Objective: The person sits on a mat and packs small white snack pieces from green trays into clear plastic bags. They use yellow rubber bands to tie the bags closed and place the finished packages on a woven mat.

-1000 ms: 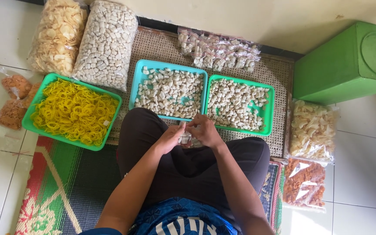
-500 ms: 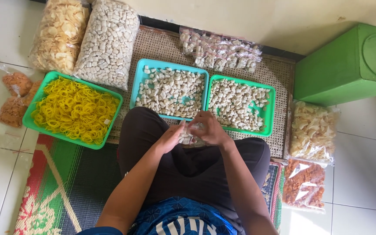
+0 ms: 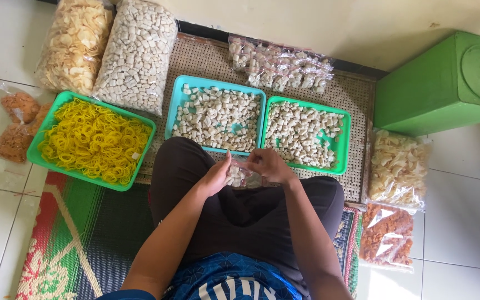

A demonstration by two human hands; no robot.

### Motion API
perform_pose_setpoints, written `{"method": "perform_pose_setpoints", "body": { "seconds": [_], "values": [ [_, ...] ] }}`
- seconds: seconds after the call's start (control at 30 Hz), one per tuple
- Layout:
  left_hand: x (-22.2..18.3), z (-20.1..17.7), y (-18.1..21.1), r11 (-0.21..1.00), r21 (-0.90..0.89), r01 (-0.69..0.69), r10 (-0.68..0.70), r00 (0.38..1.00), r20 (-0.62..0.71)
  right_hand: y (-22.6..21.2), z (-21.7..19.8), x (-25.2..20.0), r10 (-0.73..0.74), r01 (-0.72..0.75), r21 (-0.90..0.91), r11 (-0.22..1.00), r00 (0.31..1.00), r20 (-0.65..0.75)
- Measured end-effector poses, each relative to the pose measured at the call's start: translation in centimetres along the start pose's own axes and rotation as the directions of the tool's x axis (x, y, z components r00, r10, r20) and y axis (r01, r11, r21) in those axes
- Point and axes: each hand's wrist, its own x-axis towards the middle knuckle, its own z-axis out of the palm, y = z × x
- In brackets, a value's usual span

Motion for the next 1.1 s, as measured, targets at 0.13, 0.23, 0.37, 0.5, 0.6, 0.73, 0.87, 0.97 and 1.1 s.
{"method": "perform_pose_setpoints", "body": {
  "seconds": [0.13,0.23,0.37,0.5,0.6,0.73,0.87,0.97,1.1],
  "values": [
    [-4.3,6.1,6.4,0.995,-0.085,0.056,-0.054,0.998,0.02,1.5,0.1,1.1,-0.182,0.19,0.028,0.981,0.968,-0.17],
    [-1.1,2.8,2.4,0.993,-0.108,0.049,-0.051,0.999,-0.017,-0.2,0.0,0.9,-0.203,0.212,0.02,0.977,0.956,-0.212],
    [-3.1,5.5,6.4,0.985,-0.154,0.076,-0.071,0.997,0.035,-0.3,0.0,1.0,-0.222,0.225,0.011,0.974,0.969,-0.109],
    [-6.6,8.9,11.9,0.985,-0.123,0.122,-0.113,0.99,0.081,-0.9,0.3,1.6,-0.238,0.235,-0.082,0.969,0.971,-0.025],
    [-4.6,6.8,8.8,0.979,-0.175,0.103,-0.091,0.993,0.075,-2.8,1.1,1.9,-0.229,0.229,-0.008,0.973,0.973,0.002],
    [-6.5,8.5,11.2,0.979,-0.188,0.08,-0.067,0.995,0.074,-7.3,0.9,0.4,-0.235,0.232,0.227,0.946,0.972,-0.012],
    [-6.6,8.5,10.9,0.989,-0.136,0.051,-0.035,0.993,0.114,-4.6,1.0,0.6,-0.13,0.159,0.323,0.933,0.985,-0.112],
    [-6.5,8.4,11.3,0.996,-0.09,0.011,0.003,0.988,0.154,-1.2,0.8,1.5,-0.08,0.148,0.36,0.921,0.977,-0.197],
    [-3.9,5.7,8.1,1.0,-0.002,-0.026,0.026,0.978,0.209,2.6,-0.6,4.6,0.121,0.036,0.34,0.94,0.895,-0.429]
  ]
}}
